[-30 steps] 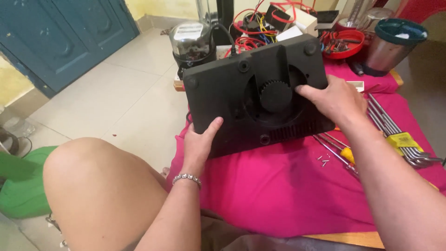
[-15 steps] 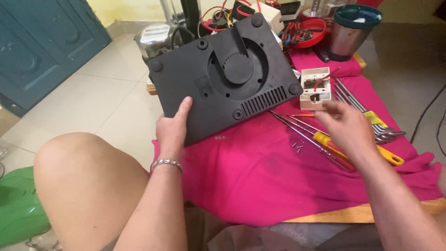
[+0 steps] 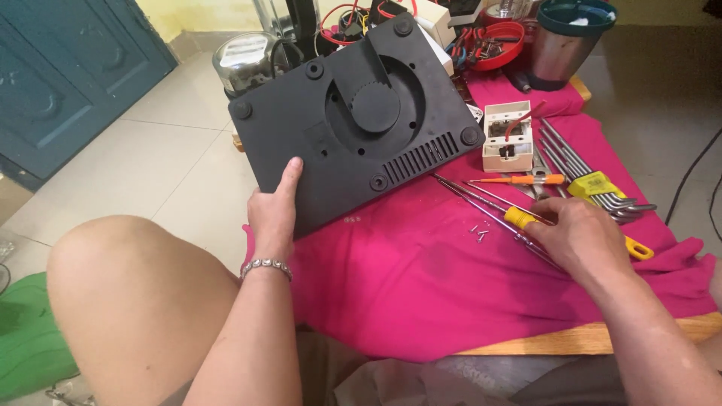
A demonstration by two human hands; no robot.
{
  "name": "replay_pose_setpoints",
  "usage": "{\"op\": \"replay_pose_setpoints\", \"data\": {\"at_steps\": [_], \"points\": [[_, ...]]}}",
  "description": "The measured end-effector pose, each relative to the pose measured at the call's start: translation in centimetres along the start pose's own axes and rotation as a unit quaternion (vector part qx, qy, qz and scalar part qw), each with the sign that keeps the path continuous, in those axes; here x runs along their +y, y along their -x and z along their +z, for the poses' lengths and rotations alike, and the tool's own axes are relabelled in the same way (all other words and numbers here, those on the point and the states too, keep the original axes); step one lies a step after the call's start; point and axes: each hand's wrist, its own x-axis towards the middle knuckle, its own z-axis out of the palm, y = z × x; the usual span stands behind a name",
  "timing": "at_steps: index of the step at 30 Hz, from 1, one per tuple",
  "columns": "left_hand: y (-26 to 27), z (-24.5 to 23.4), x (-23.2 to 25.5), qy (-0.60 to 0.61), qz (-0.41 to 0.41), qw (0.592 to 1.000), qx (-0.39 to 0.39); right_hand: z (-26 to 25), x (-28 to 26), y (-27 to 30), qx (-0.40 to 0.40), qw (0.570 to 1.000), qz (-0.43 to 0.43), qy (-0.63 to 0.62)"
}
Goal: Disassembling a black plastic appliance housing using screwdrivers to inspect internal components.
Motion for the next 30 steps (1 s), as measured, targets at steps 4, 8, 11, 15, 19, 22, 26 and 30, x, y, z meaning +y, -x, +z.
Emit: {"op": "replay_pose_setpoints", "data": {"at_steps": [4,8,11,15,19,22,26,30], "points": [[0.1,-0.1,-1.3,0.01,-0.007,1.0,0.005,-0.3,-0.1,-0.1,-0.01,1.0,0.008,-0.003],[0.1,-0.1,-1.5,-0.007,-0.001,1.0,0.007,-0.5,-0.3,-0.2,-0.027,1.0,0.004,0.015],[0.3,0.0,-1.4,-0.014,0.007,1.0,0.008,-0.6,-0.3,0.1,-0.03,0.999,0.009,0.012],[0.9,-0.2,-0.9,-0.035,0.027,0.999,0.001,0.0,0.2,0.2,-0.011,1.0,-0.006,0.012],[-0.1,-0.1,-1.6,-0.081,0.065,0.995,0.012,0.2,0.2,0.1,-0.006,1.0,-0.008,0.018],[0.0,-0.1,-1.3,-0.099,0.083,0.992,0.003,0.3,0.0,0.1,-0.003,1.0,-0.008,0.029],[-0.1,-0.1,-1.1,-0.095,0.11,0.989,-0.004,0.4,0.1,-0.1,-0.001,1.0,-0.009,0.021],[-0.4,-0.1,-1.4,-0.086,0.11,0.99,-0.005,0.3,-0.2,0.0,-0.014,0.999,0.001,0.034]]}}
